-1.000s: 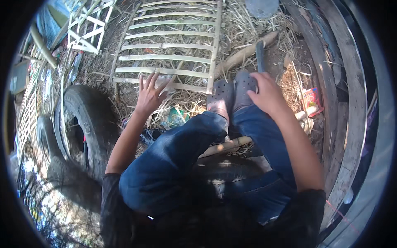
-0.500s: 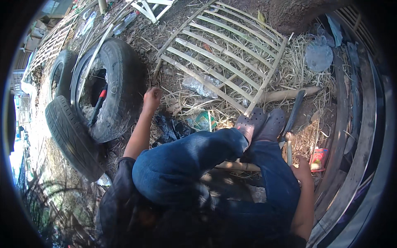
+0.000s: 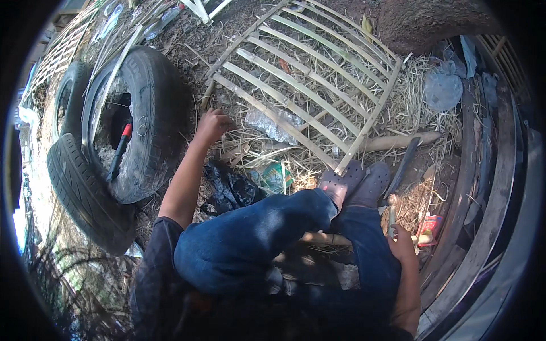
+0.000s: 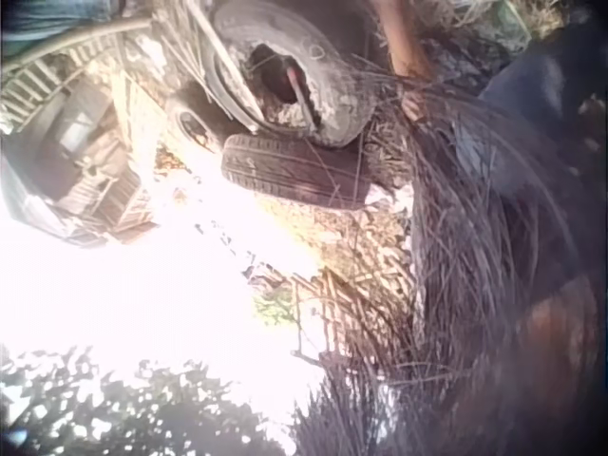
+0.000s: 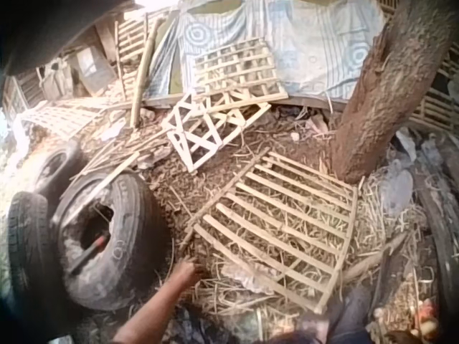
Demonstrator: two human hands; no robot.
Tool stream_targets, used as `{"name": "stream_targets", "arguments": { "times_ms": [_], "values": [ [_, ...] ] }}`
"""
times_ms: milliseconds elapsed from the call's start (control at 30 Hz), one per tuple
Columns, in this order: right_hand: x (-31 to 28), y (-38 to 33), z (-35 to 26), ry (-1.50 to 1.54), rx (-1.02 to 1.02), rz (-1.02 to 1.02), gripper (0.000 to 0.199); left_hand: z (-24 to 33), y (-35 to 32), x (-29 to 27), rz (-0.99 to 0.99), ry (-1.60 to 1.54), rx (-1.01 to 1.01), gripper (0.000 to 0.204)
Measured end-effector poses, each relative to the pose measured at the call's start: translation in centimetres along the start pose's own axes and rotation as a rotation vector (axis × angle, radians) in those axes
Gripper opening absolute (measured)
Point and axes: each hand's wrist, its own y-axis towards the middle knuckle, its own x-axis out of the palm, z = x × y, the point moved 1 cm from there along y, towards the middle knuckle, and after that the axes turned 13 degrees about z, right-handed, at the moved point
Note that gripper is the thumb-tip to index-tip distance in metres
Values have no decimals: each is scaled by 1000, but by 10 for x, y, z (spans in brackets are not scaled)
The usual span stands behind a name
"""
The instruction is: The person assembles a bamboo lattice by inserting bamboo strips through a pre-constructed frame and securing them with a hammer.
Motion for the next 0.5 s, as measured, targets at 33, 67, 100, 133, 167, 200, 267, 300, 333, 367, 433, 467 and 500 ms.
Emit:
{"name": "stream_targets", "arguments": {
  "times_ms": [33, 67, 100, 133, 167, 200, 267, 300, 333, 367, 433, 467, 500],
  "values": [
    [1, 1, 0, -1, 9, -12, 44, -2, 0, 0, -5, -6, 19, 16],
    [3, 2, 0, -2, 19, -24, 44, -4, -1, 1, -14, 21, 66, 14],
    [5, 2, 5, 11, -3, -13, 42, -3, 1, 0, -26, 43, 117, 13],
    [8, 3, 13, 25, -23, -1, 39, -1, 2, 0, -37, 63, 169, 11],
    [11, 3, 19, 39, -42, 11, 36, 1, 5, 1, -73, 92, 206, 9],
    [10, 2, 16, 36, -34, 7, 36, 1, 8, -1, -108, 126, 242, 8],
    [7, 2, 10, 32, -14, 0, 35, 1, 14, -1, -164, 208, 335, 6],
    [6, 1, 10, 29, -17, 5, 36, 0, 18, 0, -182, 255, 394, 6],
    [6, 2, 9, 33, -17, 10, 36, -2, 20, 0, -199, 302, 454, 6],
    [6, 2, 7, 38, -16, 16, 37, -5, 21, -2, -240, 350, 496, 9],
    [5, 3, 7, 42, -29, 30, 39, -12, 21, -2, -220, 339, 478, 14],
    [3, 2, 6, 38, -28, 30, 40, -10, 21, -4, -226, 311, 456, 16],
    [0, 3, -1, 38, -35, 32, 41, -11, 22, -9, -181, 239, 423, 16]
  ]
}}
